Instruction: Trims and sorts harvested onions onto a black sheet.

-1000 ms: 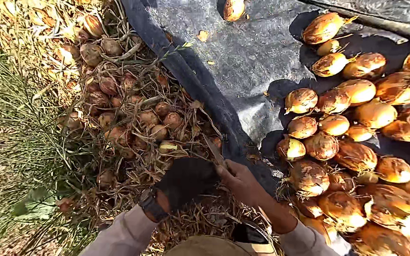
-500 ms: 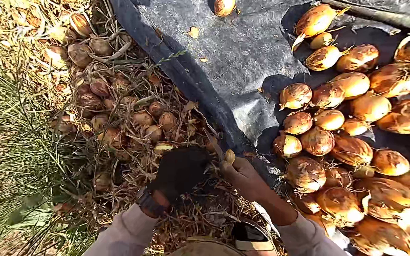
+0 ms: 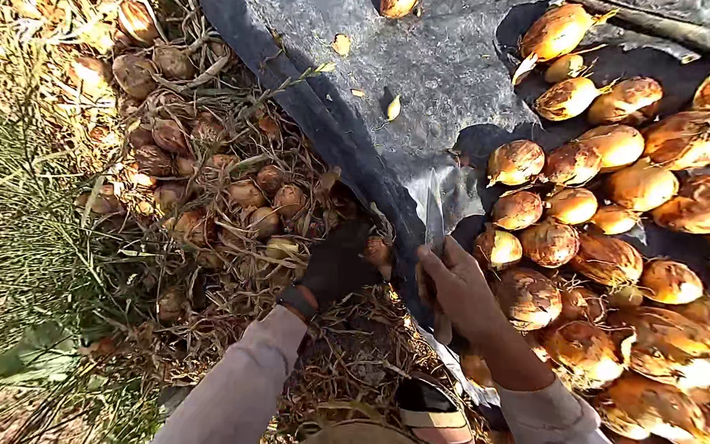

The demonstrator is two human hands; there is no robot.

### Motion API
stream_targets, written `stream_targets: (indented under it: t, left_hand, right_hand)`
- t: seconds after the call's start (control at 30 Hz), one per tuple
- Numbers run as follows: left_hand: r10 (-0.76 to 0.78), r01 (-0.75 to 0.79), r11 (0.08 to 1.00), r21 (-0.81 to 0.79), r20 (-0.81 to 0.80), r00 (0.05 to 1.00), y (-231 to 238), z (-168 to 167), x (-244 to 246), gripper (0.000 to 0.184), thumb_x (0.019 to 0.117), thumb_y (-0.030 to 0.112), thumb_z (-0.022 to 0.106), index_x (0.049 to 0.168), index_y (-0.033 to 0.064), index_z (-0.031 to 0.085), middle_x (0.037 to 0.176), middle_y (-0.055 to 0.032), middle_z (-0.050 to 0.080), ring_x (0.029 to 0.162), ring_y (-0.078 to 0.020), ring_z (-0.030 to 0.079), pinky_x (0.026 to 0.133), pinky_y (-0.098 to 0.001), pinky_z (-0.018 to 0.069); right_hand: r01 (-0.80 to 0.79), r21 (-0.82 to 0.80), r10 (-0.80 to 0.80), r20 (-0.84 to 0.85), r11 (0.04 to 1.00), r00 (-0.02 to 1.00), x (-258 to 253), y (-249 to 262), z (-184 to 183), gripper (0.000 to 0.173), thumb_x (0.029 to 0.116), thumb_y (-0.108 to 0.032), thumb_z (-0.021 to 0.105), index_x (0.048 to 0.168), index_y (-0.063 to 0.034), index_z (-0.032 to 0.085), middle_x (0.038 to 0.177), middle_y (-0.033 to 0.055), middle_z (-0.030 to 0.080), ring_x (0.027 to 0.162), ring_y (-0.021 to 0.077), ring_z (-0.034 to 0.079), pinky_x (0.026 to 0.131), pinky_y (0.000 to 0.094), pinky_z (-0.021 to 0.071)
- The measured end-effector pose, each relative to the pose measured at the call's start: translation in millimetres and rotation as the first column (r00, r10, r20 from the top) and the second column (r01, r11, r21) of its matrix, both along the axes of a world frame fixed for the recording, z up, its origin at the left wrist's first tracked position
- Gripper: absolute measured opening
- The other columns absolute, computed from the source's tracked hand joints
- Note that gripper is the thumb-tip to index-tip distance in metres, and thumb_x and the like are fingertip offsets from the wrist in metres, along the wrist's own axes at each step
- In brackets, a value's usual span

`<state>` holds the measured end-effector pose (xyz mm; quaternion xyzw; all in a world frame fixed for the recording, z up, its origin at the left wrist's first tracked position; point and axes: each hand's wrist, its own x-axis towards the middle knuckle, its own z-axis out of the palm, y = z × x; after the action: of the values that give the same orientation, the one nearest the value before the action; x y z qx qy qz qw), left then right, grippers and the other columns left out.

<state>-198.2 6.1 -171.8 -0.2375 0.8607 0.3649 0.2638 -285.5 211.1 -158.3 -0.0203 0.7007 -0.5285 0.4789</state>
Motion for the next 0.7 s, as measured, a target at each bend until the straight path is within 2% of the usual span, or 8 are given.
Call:
stream_targets:
  t: [0.07, 0.13, 0.3, 0.4, 0.5, 0.6, 0.63, 0.7]
  left_hand:
    - [0.147, -0.138, 0.979, 0.152, -0.050, 0.988, -0.1, 19.8, 12.4, 0.088, 0.0710, 0.028, 0.090, 0.147, 0.0129, 0.048, 0.125, -0.0092, 0.066, 0.107, -0.0218, 0.068, 0.091, -0.0488, 0.0593]
    - [0.134, -0.118, 0.980, 0.162, -0.091, 0.987, -0.6, 46.2, 21.9, 0.072, 0.0791, 0.024, 0.085, 0.142, 0.0120, 0.052, 0.104, -0.0068, 0.071, 0.086, -0.0168, 0.071, 0.076, -0.0427, 0.0624]
    - [-0.088, 0.080, 0.985, 0.154, 0.041, 0.995, -23.9, 91.6, 44.9, 0.043, 0.0891, 0.039, 0.078, 0.125, 0.0164, 0.067, 0.090, 0.0025, 0.071, 0.077, -0.0079, 0.066, 0.073, -0.0326, 0.0586]
    - [-0.194, 0.157, 0.963, 0.219, 0.157, 0.968, -42.9, 99.3, 57.1, 0.025, 0.0938, 0.037, 0.074, 0.110, 0.0178, 0.074, 0.090, 0.0029, 0.072, 0.082, -0.0083, 0.067, 0.077, -0.0348, 0.0572]
    - [-0.131, 0.089, 0.963, 0.254, 0.156, 0.979, -54.6, 100.4, 65.4, 0.018, 0.0978, 0.034, 0.068, 0.096, 0.0180, 0.077, 0.082, 0.0082, 0.073, 0.072, -0.0022, 0.066, 0.070, -0.0285, 0.0562]
    - [0.040, -0.040, 0.998, -0.045, 0.009, 0.999, -70.3, 91.5, 72.4, 0.032, 0.1037, 0.043, 0.056, 0.091, 0.0200, 0.074, 0.070, 0.0068, 0.067, 0.062, -0.0067, 0.063, 0.060, -0.0337, 0.0557]
    - [0.081, -0.084, 0.983, -0.165, -0.025, 0.996, -75.3, 91.4, 71.1, 0.034, 0.1042, 0.045, 0.055, 0.093, 0.0186, 0.073, 0.072, 0.0031, 0.066, 0.064, -0.0120, 0.064, 0.060, -0.0405, 0.0556]
    - [0.100, -0.114, 0.963, -0.245, -0.069, 0.993, -76.0, 100.2, 60.8, 0.032, 0.1034, 0.045, 0.056, 0.104, 0.0206, 0.076, 0.088, 0.0023, 0.071, 0.077, -0.0128, 0.068, 0.072, -0.0426, 0.0592]
  right_hand:
    - [-0.079, 0.067, 0.081, -0.039, 0.995, 0.996, 9.5, -1.2, -10.7, 0.054, 0.0965, -0.063, 0.055, 0.117, -0.0132, 0.057, 0.074, 0.0061, 0.061, 0.055, 0.0206, 0.059, 0.050, 0.0388, 0.0529]
    - [-0.162, 0.056, 0.168, -0.128, 0.985, 0.977, 16.9, -9.8, -10.5, 0.062, 0.0904, -0.070, 0.056, 0.116, -0.0136, 0.059, 0.073, 0.0026, 0.060, 0.057, 0.0169, 0.059, 0.051, 0.0391, 0.0522]
    - [-0.323, -0.279, 0.278, -0.187, 0.904, 0.942, 23.2, -23.9, -7.2, 0.057, 0.0972, -0.070, 0.046, 0.101, -0.0156, 0.064, 0.066, -0.0039, 0.056, 0.054, 0.0078, 0.054, 0.049, 0.0281, 0.0472]
    - [-0.286, -0.418, 0.304, -0.026, 0.862, 0.952, 39.3, -27.4, -6.8, 0.051, 0.1019, -0.061, 0.047, 0.099, -0.0146, 0.067, 0.066, -0.0055, 0.052, 0.054, 0.0045, 0.049, 0.051, 0.0240, 0.0446]
    - [-0.217, -0.395, 0.290, 0.134, 0.893, 0.948, 53.1, -30.8, -5.2, 0.049, 0.1030, -0.061, 0.043, 0.092, -0.0169, 0.062, 0.062, -0.0083, 0.044, 0.050, 0.0028, 0.041, 0.047, 0.0221, 0.0395]
    - [-0.219, -0.377, 0.274, 0.099, 0.900, 0.957, 59.2, -29.3, -10.0, 0.049, 0.1039, -0.060, 0.043, 0.088, -0.0168, 0.061, 0.062, -0.0077, 0.041, 0.051, 0.0040, 0.040, 0.048, 0.0234, 0.0376]
    - [-0.195, -0.350, 0.243, 0.100, 0.916, 0.965, 61.0, -28.2, -13.2, 0.050, 0.1035, -0.060, 0.044, 0.087, -0.0169, 0.061, 0.061, -0.0070, 0.042, 0.050, 0.0049, 0.040, 0.047, 0.0241, 0.0380]
    - [-0.138, -0.268, 0.178, 0.132, 0.954, 0.975, 60.9, -27.7, -22.7, 0.053, 0.1030, -0.062, 0.041, 0.084, -0.0166, 0.060, 0.059, -0.0047, 0.042, 0.048, 0.0079, 0.040, 0.046, 0.0268, 0.0378]
